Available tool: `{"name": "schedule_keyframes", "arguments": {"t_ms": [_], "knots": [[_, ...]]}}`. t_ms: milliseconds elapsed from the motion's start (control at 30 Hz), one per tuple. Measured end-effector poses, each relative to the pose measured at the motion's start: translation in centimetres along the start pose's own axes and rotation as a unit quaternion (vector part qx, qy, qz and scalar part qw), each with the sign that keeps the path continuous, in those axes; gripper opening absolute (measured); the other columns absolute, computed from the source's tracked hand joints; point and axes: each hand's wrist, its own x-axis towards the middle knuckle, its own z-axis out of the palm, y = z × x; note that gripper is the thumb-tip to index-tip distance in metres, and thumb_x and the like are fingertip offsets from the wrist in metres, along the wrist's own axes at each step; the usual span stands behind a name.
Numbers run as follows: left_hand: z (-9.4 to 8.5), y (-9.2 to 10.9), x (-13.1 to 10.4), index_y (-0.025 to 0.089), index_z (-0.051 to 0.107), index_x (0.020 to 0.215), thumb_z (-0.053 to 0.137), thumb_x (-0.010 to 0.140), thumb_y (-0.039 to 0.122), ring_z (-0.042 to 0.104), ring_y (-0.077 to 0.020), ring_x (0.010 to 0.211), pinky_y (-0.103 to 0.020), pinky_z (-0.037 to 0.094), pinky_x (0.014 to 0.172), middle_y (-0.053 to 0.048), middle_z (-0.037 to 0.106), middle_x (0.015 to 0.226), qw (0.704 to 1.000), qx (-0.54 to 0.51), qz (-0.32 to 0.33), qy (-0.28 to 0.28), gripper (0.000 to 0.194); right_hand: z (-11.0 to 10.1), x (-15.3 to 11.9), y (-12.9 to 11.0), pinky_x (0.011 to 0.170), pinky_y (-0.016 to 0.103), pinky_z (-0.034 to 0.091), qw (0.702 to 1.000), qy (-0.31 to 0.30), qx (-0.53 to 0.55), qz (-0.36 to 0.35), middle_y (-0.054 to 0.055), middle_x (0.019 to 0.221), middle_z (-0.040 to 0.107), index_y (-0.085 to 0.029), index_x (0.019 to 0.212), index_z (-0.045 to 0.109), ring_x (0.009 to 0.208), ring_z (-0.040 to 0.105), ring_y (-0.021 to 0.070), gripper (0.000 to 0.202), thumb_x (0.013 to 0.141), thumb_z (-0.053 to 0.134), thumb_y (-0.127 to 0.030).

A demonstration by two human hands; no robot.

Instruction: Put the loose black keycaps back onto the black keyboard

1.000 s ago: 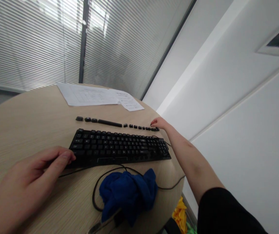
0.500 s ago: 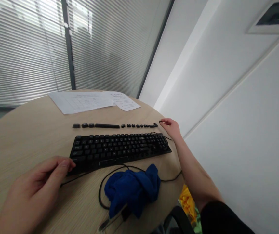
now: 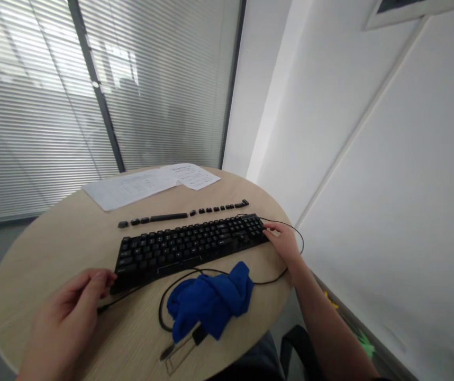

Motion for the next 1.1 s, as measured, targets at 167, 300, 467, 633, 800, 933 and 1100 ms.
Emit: {"name": "schedule_keyframes", "arguments": {"t_ms": [167, 300, 467, 633, 800, 933, 1100], "knots": [[-1.1, 2.6, -0.3, 0.023, 0.066, 0.071, 0.055, 0.075, 0.054, 0.066, -0.0246, 0.071, -0.03, 0.051, 0.065, -0.002, 0.069, 0.07, 0.997, -0.06, -0.039, -0.042, 0.034, 0.2, -0.1, -0.1, 0.092, 0.04, 0.053, 0.998, -0.027, -0.053, -0.021, 0.004, 0.105, 0.077, -0.028, 0.1, 0.081, 0.1, 0.07, 0.0253, 0.019, 0.084, 0.071, -0.029], [-1.4, 3.6, -0.6, 0.023, 0.063, 0.07, 0.055, 0.076, 0.056, 0.065, -0.025, 0.073, -0.03, 0.05, 0.068, -0.002, 0.068, 0.069, 0.995, -0.075, -0.04, -0.054, 0.034, 0.2, -0.3, -0.4, 0.093, 0.041, 0.054, 0.995, -0.043, -0.081, -0.029, 0.004, 0.106, 0.077, -0.028, 0.101, 0.081, 0.102, 0.07, 0.026, 0.018, 0.087, 0.071, -0.027], [-1.3, 3.0, -0.4, 0.023, 0.058, 0.068, 0.056, 0.078, 0.054, 0.065, -0.0249, 0.077, -0.03, 0.048, 0.071, -0.002, 0.067, 0.073, 0.994, -0.079, -0.041, -0.063, 0.033, 0.2, -0.2, -0.9, 0.1, 0.043, 0.052, 0.994, -0.068, -0.081, -0.04, 0.003, 0.109, 0.077, -0.029, 0.106, 0.081, 0.106, 0.069, 0.0261, 0.021, 0.089, 0.069, -0.025], [-0.9, 2.5, -0.4, 0.023, 0.058, 0.071, 0.055, 0.08, 0.056, 0.063, -0.024, 0.079, -0.029, 0.047, 0.073, -0.001, 0.066, 0.074, 0.992, -0.103, -0.037, -0.057, 0.034, 0.1, -0.3, -1.0, 0.098, 0.04, 0.053, 0.993, -0.073, -0.089, -0.02, 0.003, 0.109, 0.077, -0.028, 0.108, 0.081, 0.105, 0.07, 0.0252, 0.023, 0.091, 0.066, -0.024], [-0.7, 2.0, -0.4, 0.023, 0.059, 0.072, 0.056, 0.08, 0.058, 0.06, -0.022, 0.076, -0.028, 0.045, 0.071, 0.0, 0.064, 0.073, 0.991, -0.119, -0.028, -0.059, 0.036, -0.1, -0.4, -1.2, 0.095, 0.037, 0.054, 0.993, -0.074, -0.088, 0.003, 0.003, 0.11, 0.077, -0.028, 0.109, 0.081, 0.105, 0.071, 0.0239, 0.023, 0.093, 0.064, -0.026], [-0.7, 1.9, -0.3, 0.023, 0.061, 0.074, 0.056, 0.08, 0.059, 0.061, -0.0218, 0.076, -0.028, 0.044, 0.069, 0.0, 0.064, 0.071, 0.991, -0.118, -0.029, -0.057, 0.037, -0.1, -0.3, -1.4, 0.101, 0.038, 0.052, 0.994, -0.071, -0.083, -0.005, 0.004, 0.114, 0.076, -0.027, 0.107, 0.082, 0.11, 0.069, 0.0237, 0.023, 0.091, 0.065, -0.025], [-0.9, 2.2, -0.3, 0.023, 0.061, 0.073, 0.055, 0.08, 0.058, 0.061, -0.0224, 0.074, -0.028, 0.045, 0.068, 0.0, 0.063, 0.069, 0.992, -0.108, -0.022, -0.057, 0.037, -0.1, -0.2, -1.2, 0.1, 0.04, 0.052, 0.994, -0.072, -0.082, -0.011, 0.004, 0.111, 0.077, -0.026, 0.108, 0.081, 0.107, 0.069, 0.0247, 0.024, 0.088, 0.068, -0.024]]}}
